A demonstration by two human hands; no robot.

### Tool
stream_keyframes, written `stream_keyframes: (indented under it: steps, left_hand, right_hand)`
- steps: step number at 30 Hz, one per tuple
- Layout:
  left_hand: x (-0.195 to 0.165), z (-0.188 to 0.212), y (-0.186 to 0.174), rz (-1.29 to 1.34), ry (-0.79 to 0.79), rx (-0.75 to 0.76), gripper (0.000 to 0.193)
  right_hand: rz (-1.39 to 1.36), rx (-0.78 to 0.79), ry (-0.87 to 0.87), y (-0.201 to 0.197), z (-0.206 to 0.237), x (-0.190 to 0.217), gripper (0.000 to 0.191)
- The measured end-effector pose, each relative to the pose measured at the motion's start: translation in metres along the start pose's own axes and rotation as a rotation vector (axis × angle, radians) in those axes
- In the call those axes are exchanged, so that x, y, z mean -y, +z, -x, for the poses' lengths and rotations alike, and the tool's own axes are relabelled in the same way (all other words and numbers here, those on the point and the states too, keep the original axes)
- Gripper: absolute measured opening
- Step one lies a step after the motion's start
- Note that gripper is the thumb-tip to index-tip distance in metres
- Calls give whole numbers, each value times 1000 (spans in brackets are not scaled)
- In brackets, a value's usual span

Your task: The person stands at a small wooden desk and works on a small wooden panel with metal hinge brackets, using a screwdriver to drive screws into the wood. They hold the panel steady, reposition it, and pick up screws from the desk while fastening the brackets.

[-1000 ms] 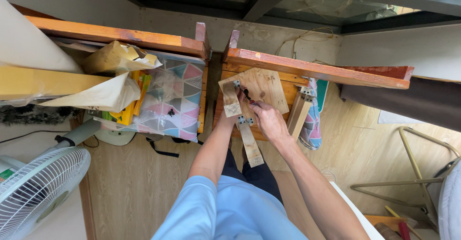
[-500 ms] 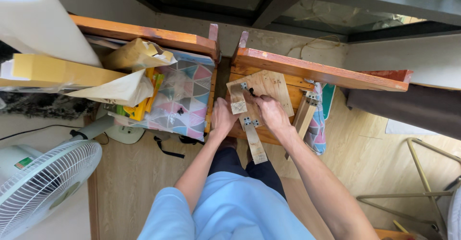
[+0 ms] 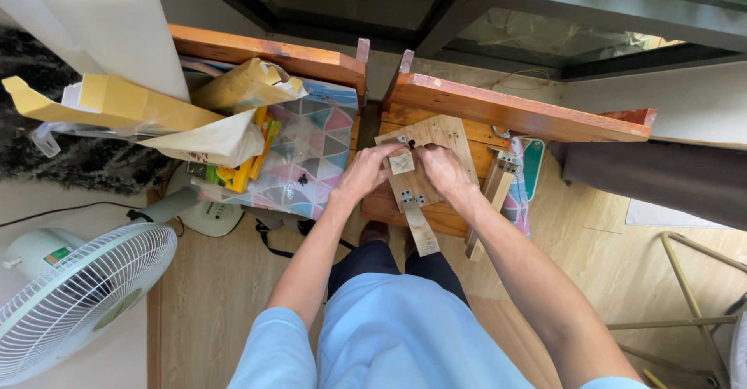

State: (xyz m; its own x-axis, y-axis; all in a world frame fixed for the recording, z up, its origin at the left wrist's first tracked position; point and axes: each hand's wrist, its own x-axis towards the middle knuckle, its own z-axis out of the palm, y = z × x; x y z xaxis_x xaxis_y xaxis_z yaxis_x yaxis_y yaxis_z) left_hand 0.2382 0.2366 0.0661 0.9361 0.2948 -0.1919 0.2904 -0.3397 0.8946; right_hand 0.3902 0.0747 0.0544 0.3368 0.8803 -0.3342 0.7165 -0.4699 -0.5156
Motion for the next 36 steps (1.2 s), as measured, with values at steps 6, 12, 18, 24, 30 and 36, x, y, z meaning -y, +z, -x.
stream_keyframes:
  steps: [6, 12, 18, 24, 30, 36]
  left_hand:
    - [9, 0, -4, 38, -36, 23, 57]
    - [6, 0, -8, 24, -33, 44, 58]
    - [9, 4, -9, 33, 23, 13, 58]
    - [12, 7, -8, 34, 6, 23, 56]
    - [7, 9, -8, 22, 20, 10, 52]
    - [3, 11, -9, 21, -14, 33, 54]
  right_hand:
    - [-37, -31, 246, 3, -8, 18, 32]
    - [78, 73, 221, -5, -13, 20, 38]
    - [270, 65, -124, -7, -6, 3, 26]
    - [233, 260, 239, -3, -18, 11, 37]
    - [446, 114, 35, -10, -17, 13, 32]
    - [604, 287, -203, -18, -16, 10, 23]
